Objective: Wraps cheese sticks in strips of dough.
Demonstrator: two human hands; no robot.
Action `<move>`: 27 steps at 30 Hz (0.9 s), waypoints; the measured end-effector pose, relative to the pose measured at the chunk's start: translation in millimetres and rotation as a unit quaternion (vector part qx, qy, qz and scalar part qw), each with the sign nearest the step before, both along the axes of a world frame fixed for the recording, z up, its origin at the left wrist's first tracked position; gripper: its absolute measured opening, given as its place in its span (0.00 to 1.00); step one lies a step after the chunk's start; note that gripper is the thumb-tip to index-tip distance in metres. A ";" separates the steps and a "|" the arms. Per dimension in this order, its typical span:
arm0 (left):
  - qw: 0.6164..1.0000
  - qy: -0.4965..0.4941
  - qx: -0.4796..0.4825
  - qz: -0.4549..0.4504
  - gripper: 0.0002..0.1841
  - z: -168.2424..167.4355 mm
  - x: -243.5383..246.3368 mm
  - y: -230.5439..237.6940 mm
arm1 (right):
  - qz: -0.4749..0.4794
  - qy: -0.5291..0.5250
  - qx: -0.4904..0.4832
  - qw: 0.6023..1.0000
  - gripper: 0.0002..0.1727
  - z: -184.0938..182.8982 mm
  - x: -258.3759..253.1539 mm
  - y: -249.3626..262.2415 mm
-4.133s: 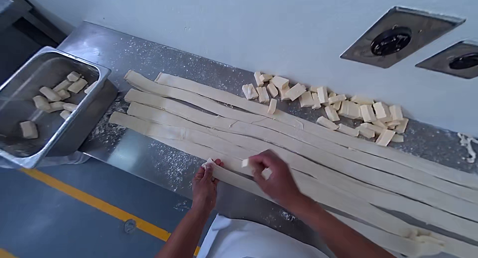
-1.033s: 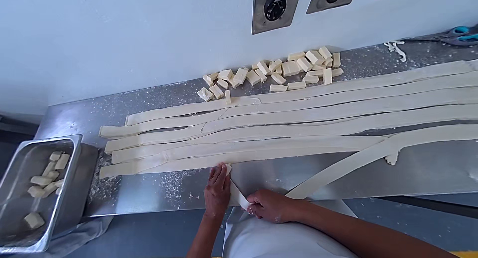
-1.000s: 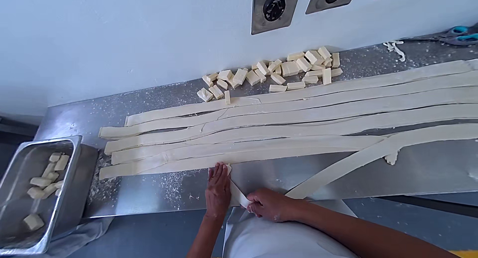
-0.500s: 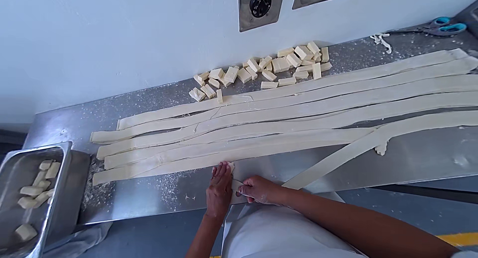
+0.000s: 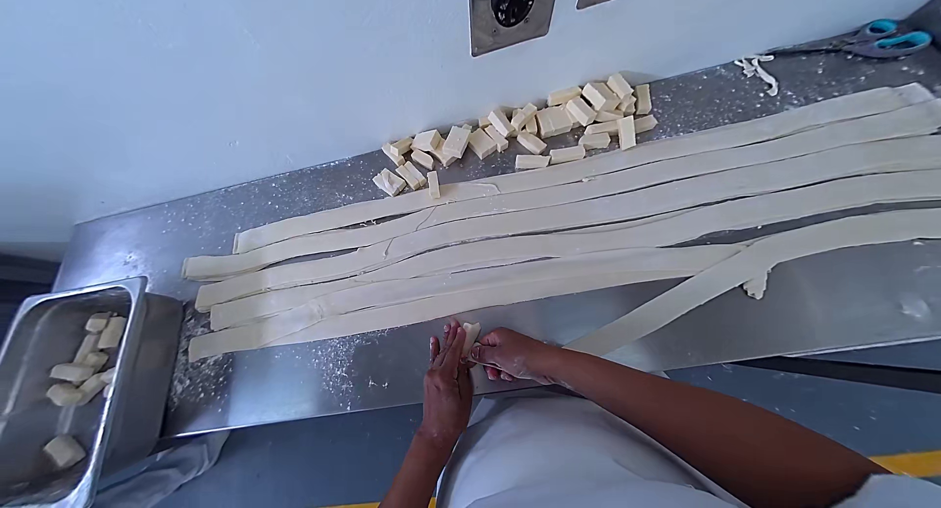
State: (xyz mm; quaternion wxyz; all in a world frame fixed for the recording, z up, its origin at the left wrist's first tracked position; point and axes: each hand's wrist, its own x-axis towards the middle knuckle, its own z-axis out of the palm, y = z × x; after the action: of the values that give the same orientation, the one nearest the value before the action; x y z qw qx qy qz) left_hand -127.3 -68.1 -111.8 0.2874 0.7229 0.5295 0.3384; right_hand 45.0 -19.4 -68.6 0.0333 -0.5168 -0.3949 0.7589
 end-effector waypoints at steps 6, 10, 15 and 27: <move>0.885 -0.269 -0.368 0.096 0.16 47.3 -13.3 23.1 | 0.124 -0.047 0.089 0.987 0.20 22.5 4.6 5.7; 0.783 -0.366 -0.500 0.063 0.18 56.7 -24.1 35.4 | 0.216 -0.052 0.213 0.951 0.23 48.4 3.4 11.7; 0.764 -0.443 -0.456 0.106 0.10 66.2 -22.9 32.5 | 0.260 -0.108 0.248 0.927 0.26 66.9 -2.4 22.0; 0.803 -0.409 -0.433 0.018 0.13 65.5 -34.8 28.0 | 0.323 -0.147 0.271 0.895 0.24 76.2 -12.1 19.0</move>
State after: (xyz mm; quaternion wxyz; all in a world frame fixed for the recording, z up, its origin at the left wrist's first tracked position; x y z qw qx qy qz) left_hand -162.2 -40.1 -46.3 0.7546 0.3080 0.4668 0.3431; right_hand 32.9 -0.4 7.5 -0.1334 -0.4371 -0.7307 0.5072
